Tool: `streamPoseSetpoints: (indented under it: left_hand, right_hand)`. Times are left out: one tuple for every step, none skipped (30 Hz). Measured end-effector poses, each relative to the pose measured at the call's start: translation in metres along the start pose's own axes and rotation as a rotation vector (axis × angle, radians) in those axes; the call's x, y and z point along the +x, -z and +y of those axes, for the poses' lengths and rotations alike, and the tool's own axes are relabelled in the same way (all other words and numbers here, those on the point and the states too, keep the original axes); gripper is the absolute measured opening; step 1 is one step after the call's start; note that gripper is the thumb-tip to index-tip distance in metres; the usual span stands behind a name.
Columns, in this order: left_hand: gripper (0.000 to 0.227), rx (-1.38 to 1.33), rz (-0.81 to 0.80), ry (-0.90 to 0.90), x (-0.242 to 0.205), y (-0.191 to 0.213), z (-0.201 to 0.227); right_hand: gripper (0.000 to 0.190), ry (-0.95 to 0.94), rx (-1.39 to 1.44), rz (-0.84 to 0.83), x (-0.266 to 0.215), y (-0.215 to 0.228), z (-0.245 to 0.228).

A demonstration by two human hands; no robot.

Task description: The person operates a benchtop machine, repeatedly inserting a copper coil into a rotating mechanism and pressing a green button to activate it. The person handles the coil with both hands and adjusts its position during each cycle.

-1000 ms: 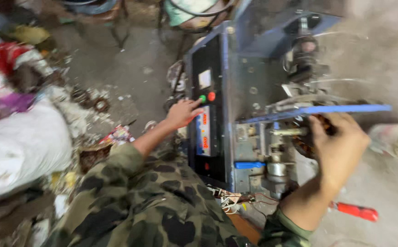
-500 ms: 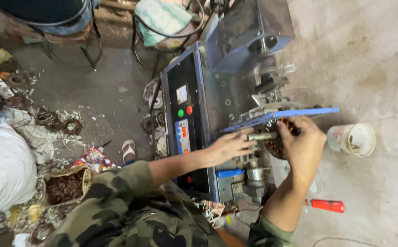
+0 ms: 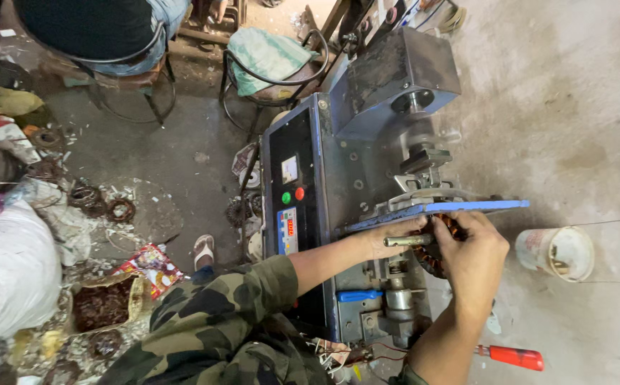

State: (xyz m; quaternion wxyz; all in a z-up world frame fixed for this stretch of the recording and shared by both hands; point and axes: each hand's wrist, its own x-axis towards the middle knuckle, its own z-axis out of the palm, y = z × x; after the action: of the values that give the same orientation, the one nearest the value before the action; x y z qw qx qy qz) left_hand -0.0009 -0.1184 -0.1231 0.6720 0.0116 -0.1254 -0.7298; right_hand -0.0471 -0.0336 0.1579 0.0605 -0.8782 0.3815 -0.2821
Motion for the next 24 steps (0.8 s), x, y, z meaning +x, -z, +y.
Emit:
streamPoseSetpoints:
  left_hand:
    - [0.039,0.023,-0.008,0.0,-0.005,-0.008,0.004]
    - [0.041,0.031,-0.024,-0.011,-0.011,-0.017,0.008]
    - [0.043,0.04,-0.044,-0.023,-0.015,-0.025,0.013]
    - [0.044,0.049,-0.063,-0.034,-0.02,-0.032,0.017]
    - [0.044,0.051,-0.067,-0.025,-0.023,-0.039,0.021]
    - [0.043,0.052,-0.072,-0.016,-0.026,-0.045,0.024]
    - [0.043,0.052,-0.078,-0.008,-0.027,-0.049,0.026]
    - [0.041,0.045,-0.089,-0.006,-0.028,-0.052,0.028]
    - [0.04,0.035,-0.099,-0.005,-0.029,-0.053,0.028]
    - [0.039,0.025,-0.11,-0.005,-0.029,-0.052,0.028]
    - [0.038,0.02,-0.094,-0.006,-0.029,-0.051,0.027]
    - [0.037,0.015,-0.079,-0.006,-0.028,-0.049,0.025]
    - [0.036,0.01,-0.063,-0.005,-0.026,-0.045,0.023]
    - [0.035,0.002,-0.065,-0.007,-0.024,-0.041,0.02]
    - [0.034,-0.006,-0.067,-0.009,-0.022,-0.036,0.018]
    - [0.034,-0.015,-0.069,-0.011,-0.019,-0.031,0.015]
    - [0.034,-0.016,-0.086,0.021,-0.017,-0.025,0.011]
    - [0.035,-0.018,-0.104,0.052,-0.014,-0.019,0.008]
    - [0.035,-0.019,-0.122,0.082,-0.011,-0.013,0.005]
    - [0.036,-0.045,-0.102,0.055,-0.006,-0.008,0.002]
    - [0.038,-0.072,-0.08,0.028,-0.002,-0.004,-0.001]
    - [0.039,-0.098,-0.058,0.0,0.002,-0.001,-0.003]
    - [0.039,-0.088,-0.031,0.019,0.004,0.002,-0.005]
    - [0.038,-0.078,-0.003,0.038,0.005,0.003,-0.007]
  right_hand:
    - [0.028,0.003,-0.006,0.005,0.0,0.0,0.001]
    - [0.028,0.019,-0.013,0.002,0.0,0.001,0.001]
    - [0.028,0.037,-0.021,0.002,0.001,0.001,0.002]
    - [0.028,0.055,-0.03,0.001,0.001,0.001,0.002]
    - [0.028,0.052,-0.025,0.001,0.002,0.001,0.002]
    - [0.028,0.05,-0.02,0.001,0.002,0.001,0.001]
    - [0.028,0.049,-0.017,0.0,0.002,0.001,0.001]
    - [0.027,0.045,-0.01,0.001,0.002,0.001,0.001]
    - [0.027,0.043,-0.005,-0.002,0.002,0.001,0.001]
    - [0.027,0.041,0.001,-0.005,0.001,0.001,0.001]
    - [0.026,0.047,-0.002,-0.006,0.001,0.001,0.001]
    - [0.026,0.052,-0.005,-0.007,0.001,0.001,0.001]
    - [0.026,0.057,-0.007,-0.007,0.001,0.002,0.0]
    - [0.026,0.062,-0.004,-0.008,0.001,0.002,0.0]
    - [0.027,0.067,-0.001,-0.009,0.001,0.002,0.0]
    - [0.027,0.072,0.002,-0.009,0.001,0.002,0.0]
    - [0.027,0.07,-0.004,-0.012,0.001,0.002,-0.001]
    - [0.026,0.069,-0.01,-0.014,0.001,0.003,-0.001]
    - [0.026,0.069,-0.016,-0.015,0.001,0.003,-0.001]
    - [0.026,0.073,-0.013,-0.014,0.001,0.003,-0.002]
    - [0.026,0.076,-0.011,-0.014,0.001,0.003,-0.002]
    - [0.027,0.079,-0.008,-0.014,0.001,0.003,-0.002]
    - [0.027,0.075,-0.017,-0.015,0.001,0.003,-0.002]
    - [0.027,0.07,-0.026,-0.017,0.001,0.003,-0.001]
